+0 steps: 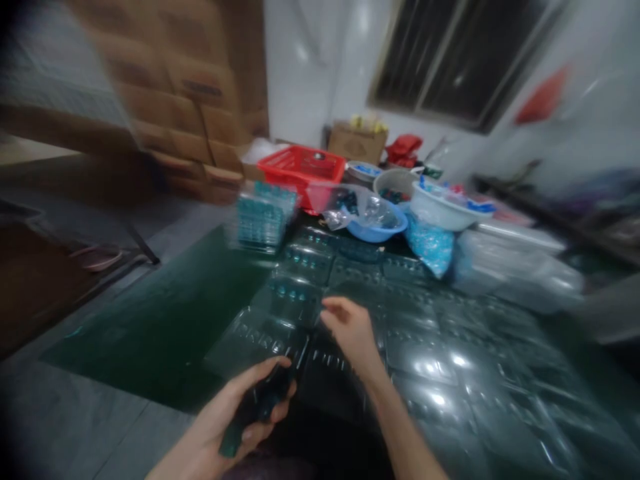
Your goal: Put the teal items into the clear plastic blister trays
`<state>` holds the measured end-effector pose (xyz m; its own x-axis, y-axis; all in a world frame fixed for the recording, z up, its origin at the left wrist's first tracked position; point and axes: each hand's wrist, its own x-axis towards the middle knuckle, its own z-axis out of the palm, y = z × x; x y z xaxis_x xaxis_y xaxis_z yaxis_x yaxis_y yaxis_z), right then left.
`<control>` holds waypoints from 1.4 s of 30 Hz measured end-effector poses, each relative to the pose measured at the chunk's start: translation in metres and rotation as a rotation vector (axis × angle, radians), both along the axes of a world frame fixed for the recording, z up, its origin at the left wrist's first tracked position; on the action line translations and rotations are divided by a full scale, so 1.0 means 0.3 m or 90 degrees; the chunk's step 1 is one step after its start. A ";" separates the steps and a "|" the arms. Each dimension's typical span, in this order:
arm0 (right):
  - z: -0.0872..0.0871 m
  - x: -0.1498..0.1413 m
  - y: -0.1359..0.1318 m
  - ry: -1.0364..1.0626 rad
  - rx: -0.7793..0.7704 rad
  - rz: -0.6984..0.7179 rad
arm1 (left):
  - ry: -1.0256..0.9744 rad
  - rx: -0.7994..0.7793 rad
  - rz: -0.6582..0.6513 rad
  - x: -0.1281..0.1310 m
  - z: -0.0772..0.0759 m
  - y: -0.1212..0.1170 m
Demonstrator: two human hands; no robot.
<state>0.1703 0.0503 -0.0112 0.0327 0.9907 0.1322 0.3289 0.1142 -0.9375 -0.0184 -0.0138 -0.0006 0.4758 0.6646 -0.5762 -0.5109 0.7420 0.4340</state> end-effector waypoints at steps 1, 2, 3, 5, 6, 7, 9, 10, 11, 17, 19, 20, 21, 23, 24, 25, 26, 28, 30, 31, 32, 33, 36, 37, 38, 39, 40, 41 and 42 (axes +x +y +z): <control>-0.011 0.012 0.042 0.005 -0.010 -0.001 | 0.007 0.003 0.003 -0.011 0.009 0.002; -0.022 0.023 0.079 0.006 -0.016 0.002 | 0.019 0.004 0.013 -0.022 0.016 0.004; -0.032 0.032 0.111 0.001 -0.019 0.007 | 0.034 0.003 0.031 -0.035 0.021 0.006; -0.049 0.043 0.159 -0.018 -0.017 0.016 | 0.063 -0.004 0.072 -0.062 0.023 0.011; -0.056 0.045 0.176 -0.030 -0.014 0.018 | 0.074 -0.008 0.093 -0.077 0.021 0.014; -0.063 0.046 0.191 -0.046 -0.010 0.019 | 0.078 -0.008 0.111 -0.092 0.017 0.017; -0.076 0.044 0.215 -0.083 0.004 0.018 | 0.073 -0.005 0.136 -0.121 0.008 0.023; -0.083 0.041 0.225 -0.104 0.013 0.018 | 0.069 -0.005 0.146 -0.134 0.004 0.026; -0.089 0.037 0.232 -0.126 0.024 0.019 | 0.065 -0.005 0.155 -0.145 0.002 0.029; -0.101 0.000 0.243 -0.263 0.094 0.046 | 0.051 -0.017 0.180 -0.167 0.014 0.041; -0.096 -0.011 0.240 -0.306 0.114 0.053 | 0.044 -0.010 0.186 -0.166 0.022 0.043; -0.093 -0.016 0.239 -0.327 0.122 0.055 | 0.040 -0.010 0.188 -0.165 0.026 0.044; -0.091 -0.020 0.239 -0.348 0.129 0.056 | 0.038 -0.012 0.191 -0.165 0.028 0.045; -0.086 -0.029 0.236 -0.388 0.140 0.054 | 0.038 -0.017 0.197 -0.166 0.029 0.047; -0.085 -0.033 0.235 -0.406 0.144 0.051 | 0.037 -0.019 0.198 -0.167 0.027 0.048; -0.084 -0.037 0.233 -0.424 0.147 0.048 | 0.033 -0.019 0.197 -0.167 0.025 0.048; -0.084 -0.041 0.231 -0.440 0.150 0.044 | 0.029 -0.018 0.194 -0.167 0.022 0.049; -0.084 -0.046 0.229 -0.470 0.152 0.037 | 0.024 -0.011 0.188 -0.166 0.016 0.049; -0.084 -0.047 0.230 -0.494 0.152 0.034 | 0.026 0.000 0.188 -0.164 0.011 0.048; -0.084 -0.045 0.233 -0.504 0.151 0.033 | 0.029 0.003 0.188 -0.162 0.010 0.048; -0.084 -0.043 0.236 -0.513 0.150 0.034 | 0.032 0.002 0.190 -0.160 0.010 0.049; -0.083 -0.041 0.239 -0.522 0.149 0.037 | 0.033 0.000 0.192 -0.159 0.010 0.049; -0.084 -0.033 0.249 -0.543 0.144 0.047 | 0.032 -0.010 0.194 -0.156 0.010 0.053; -0.085 -0.032 0.251 -0.550 0.143 0.050 | 0.031 -0.012 0.193 -0.156 0.009 0.054; -0.086 -0.032 0.253 -0.556 0.141 0.053 | 0.031 -0.012 0.191 -0.156 0.009 0.055; -0.089 -0.033 0.253 -0.561 0.139 0.054 | 0.032 -0.009 0.187 -0.156 0.008 0.056; -0.092 -0.035 0.253 -0.566 0.137 0.053 | 0.034 -0.004 0.184 -0.155 0.006 0.057; -0.095 -0.037 0.252 -0.571 0.135 0.052 | 0.035 0.004 0.182 -0.154 0.004 0.058; -0.097 -0.038 0.252 -0.576 0.133 0.048 | 0.034 0.014 0.178 -0.153 0.002 0.058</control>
<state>0.1588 0.1258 -0.0403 -0.2341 0.9390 0.2520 0.9091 0.3033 -0.2856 -0.0643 0.0036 0.0000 0.2415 0.7783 -0.5796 -0.6704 0.5656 0.4802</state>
